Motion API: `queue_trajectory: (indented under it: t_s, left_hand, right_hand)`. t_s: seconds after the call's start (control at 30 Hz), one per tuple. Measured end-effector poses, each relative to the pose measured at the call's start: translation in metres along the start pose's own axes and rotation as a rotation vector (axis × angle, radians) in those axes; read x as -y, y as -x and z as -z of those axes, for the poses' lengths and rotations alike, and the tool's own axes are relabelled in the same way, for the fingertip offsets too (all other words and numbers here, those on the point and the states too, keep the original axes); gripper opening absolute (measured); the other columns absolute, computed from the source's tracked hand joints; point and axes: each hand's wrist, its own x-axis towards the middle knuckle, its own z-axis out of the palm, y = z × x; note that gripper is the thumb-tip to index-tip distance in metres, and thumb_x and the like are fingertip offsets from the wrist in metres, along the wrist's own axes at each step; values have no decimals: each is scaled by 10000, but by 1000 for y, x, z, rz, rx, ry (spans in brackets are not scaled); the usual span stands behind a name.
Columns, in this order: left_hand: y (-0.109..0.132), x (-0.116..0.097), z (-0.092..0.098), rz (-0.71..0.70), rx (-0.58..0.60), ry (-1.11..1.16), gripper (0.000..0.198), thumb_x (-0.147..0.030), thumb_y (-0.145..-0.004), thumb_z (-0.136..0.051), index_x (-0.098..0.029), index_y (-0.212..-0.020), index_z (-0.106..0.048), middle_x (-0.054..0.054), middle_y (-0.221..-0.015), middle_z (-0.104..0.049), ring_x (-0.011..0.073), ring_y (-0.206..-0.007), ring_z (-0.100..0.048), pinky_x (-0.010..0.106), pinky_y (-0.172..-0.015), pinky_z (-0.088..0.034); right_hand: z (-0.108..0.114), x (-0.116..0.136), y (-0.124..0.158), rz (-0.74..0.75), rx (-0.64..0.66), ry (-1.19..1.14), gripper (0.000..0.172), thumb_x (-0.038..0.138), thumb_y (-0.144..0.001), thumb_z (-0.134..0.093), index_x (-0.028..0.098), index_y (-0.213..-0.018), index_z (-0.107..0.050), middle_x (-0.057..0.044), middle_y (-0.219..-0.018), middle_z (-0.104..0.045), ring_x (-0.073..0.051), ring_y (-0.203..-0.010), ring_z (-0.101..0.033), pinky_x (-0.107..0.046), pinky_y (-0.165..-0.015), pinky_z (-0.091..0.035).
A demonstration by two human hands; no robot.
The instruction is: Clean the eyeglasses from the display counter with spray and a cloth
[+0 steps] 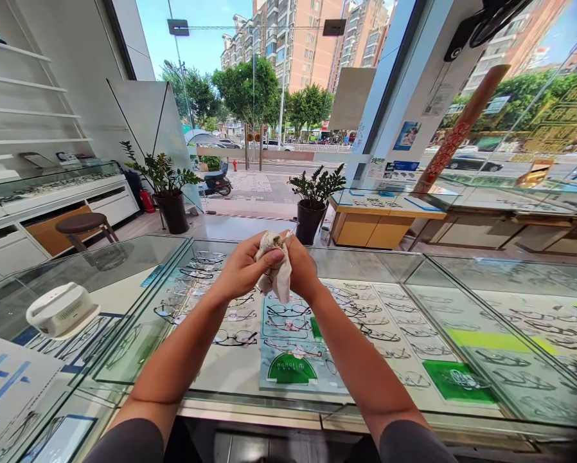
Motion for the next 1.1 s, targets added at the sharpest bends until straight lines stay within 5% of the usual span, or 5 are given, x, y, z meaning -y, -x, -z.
queue_trajectory:
  t_s: [0.17,0.3,0.53,0.87,1.1]
  left_hand:
    - [-3,2,7,66,-142,46,472,-628,-921,-777,-175,-939,-646,-13,-795,-568,123,-703,-474,243,-669,-422]
    - [-5,1,13,112,-143,68,499,-625,-864,-831,-169,-978,-662,2,-826,-616,134,-724,-524,248,-686,-454]
    - [-8,8,15,154,-214,32,438,-540,-835,-865,-156,-967,-700,15,-834,-669,135,-717,-565,247,-687,-479]
    - [-9,16,7,108,-402,-34,362,-510,-904,-807,-161,-931,-718,16,-821,-700,141,-737,-584,260,-713,-472]
    - [-10,17,7,98,-316,89,497,-648,-889,-795,-163,-936,-695,32,-826,-708,159,-741,-608,295,-742,-512]
  right_hand:
    - [6,4,-3,-104,-57,-152,194,374,-966,-700,253,-884,-572,-7,-872,-616,-192,-790,-551,-344,-732,-478]
    - [16,5,-6,-159,-106,-179,324,485,-972,-736,237,-796,-625,-5,-795,-637,-183,-751,-558,-348,-732,-478]
    - [35,21,-9,-189,-247,-134,286,455,-954,-807,239,-815,-680,-3,-802,-666,-186,-758,-581,-352,-745,-494]
    - [22,47,1,-128,-17,10,180,362,-1036,-712,237,-907,-720,-30,-851,-694,-191,-771,-606,-370,-746,-472]
    - [18,42,0,-189,-52,-31,120,308,-993,-729,238,-901,-761,-47,-906,-708,-213,-840,-631,-390,-796,-499]
